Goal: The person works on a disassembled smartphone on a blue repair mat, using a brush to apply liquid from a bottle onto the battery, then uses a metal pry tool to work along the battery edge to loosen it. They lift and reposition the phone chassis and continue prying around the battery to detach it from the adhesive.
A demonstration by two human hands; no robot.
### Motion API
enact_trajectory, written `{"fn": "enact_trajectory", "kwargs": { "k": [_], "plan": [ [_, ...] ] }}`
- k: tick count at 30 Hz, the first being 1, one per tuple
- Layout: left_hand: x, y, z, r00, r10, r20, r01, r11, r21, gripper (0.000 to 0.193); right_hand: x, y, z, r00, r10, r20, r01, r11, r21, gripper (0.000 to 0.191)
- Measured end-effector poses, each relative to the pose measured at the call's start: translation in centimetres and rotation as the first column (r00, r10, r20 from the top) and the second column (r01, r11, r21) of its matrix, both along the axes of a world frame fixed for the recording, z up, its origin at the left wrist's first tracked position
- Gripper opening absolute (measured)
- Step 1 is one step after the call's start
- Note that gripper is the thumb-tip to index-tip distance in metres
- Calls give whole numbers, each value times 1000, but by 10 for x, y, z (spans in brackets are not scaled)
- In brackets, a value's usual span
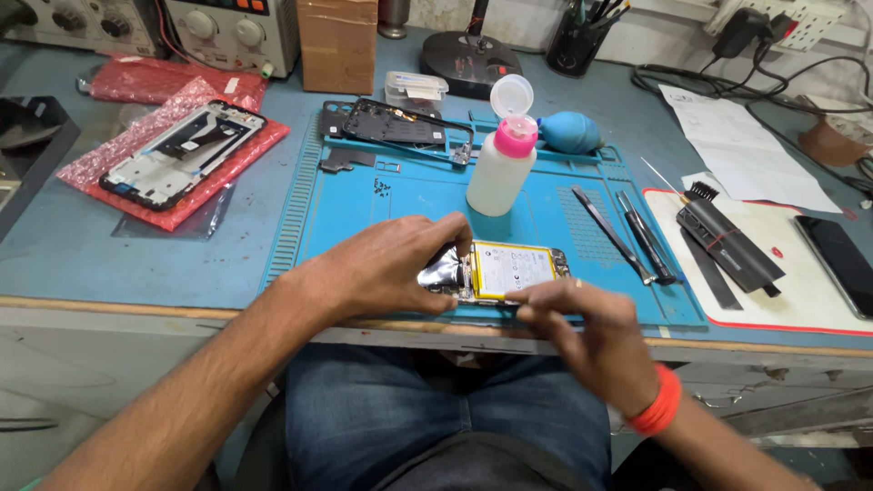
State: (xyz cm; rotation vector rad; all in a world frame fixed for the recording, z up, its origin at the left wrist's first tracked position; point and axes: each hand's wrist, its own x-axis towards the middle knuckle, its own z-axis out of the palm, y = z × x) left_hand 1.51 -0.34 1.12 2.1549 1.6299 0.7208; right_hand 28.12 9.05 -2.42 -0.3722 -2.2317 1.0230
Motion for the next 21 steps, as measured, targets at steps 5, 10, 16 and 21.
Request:
{"fn": "enact_trajectory", "kwargs": {
  "k": [5,10,16,21],
  "plan": [
    [-3,0,-1,1000,-23,-1,23,998,62,52,-2,2,9,994,87,68,-110,759,641,22],
    [-1,0,-2,1000,-8,0,8,999,39,51,-6,-4,-8,992,120,-44,-35,585,810,28],
    [-1,0,-2,1000,-10,-12,11,998,61,50,-6,-9,-19,989,79,-125,55,587,808,27],
    [0,0,-1,999,-9,-31,10,999,49,50,-2,-14,-18,994,17,-106,75,594,801,25]
  ]
}}
